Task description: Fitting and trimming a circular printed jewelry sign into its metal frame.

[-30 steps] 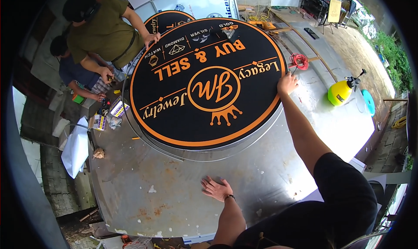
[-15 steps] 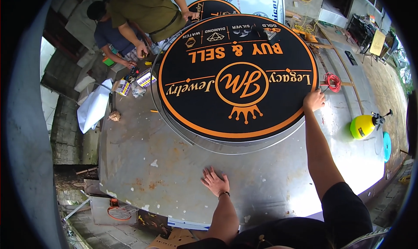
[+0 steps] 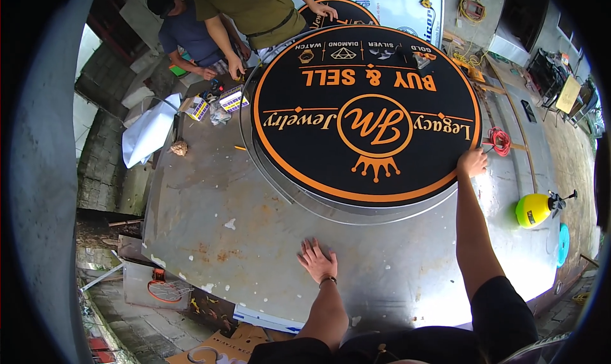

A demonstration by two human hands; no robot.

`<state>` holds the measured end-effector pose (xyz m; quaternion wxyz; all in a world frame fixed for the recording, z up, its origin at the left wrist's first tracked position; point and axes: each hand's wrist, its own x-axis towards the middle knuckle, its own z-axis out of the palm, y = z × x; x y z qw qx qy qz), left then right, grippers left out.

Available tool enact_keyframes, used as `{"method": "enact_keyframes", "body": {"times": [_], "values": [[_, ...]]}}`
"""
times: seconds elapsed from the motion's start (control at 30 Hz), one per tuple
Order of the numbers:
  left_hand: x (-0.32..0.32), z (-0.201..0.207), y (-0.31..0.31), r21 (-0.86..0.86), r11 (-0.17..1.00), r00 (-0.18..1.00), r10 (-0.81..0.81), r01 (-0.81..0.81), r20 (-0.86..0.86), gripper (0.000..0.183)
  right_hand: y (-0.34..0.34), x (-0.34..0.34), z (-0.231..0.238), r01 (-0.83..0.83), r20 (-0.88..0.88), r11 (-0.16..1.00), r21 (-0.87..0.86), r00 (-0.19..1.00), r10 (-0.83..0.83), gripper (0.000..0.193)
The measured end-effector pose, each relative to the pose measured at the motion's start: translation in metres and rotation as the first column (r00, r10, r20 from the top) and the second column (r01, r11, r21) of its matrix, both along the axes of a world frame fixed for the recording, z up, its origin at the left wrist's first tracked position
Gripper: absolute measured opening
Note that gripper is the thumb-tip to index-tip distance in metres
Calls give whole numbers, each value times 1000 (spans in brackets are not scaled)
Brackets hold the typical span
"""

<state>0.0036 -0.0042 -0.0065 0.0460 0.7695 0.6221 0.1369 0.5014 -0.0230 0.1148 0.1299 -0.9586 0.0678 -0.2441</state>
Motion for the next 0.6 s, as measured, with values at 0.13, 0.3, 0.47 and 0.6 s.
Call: {"method": "enact_keyframes", "body": {"times": [0.13,0.3,0.47,0.6], "values": [[0,-2,0,-5,1000,1000,4,-4,-10,65,1,2,-1,13,6,1000,0,1000,-13,22],[0,0,0,-6,1000,1000,-2,2,-12,64,-1,6,-3,6,-77,1000,-12,997,-7,29],[0,-2,0,-3,1000,1000,-19,19,-23,65,-1,5,-6,22,30,1000,-4,999,-22,22],[1,-3,0,-25,1000,999,-10,9,-36,66,1,6,-7,16,33,1000,-4,999,-16,22]]}}
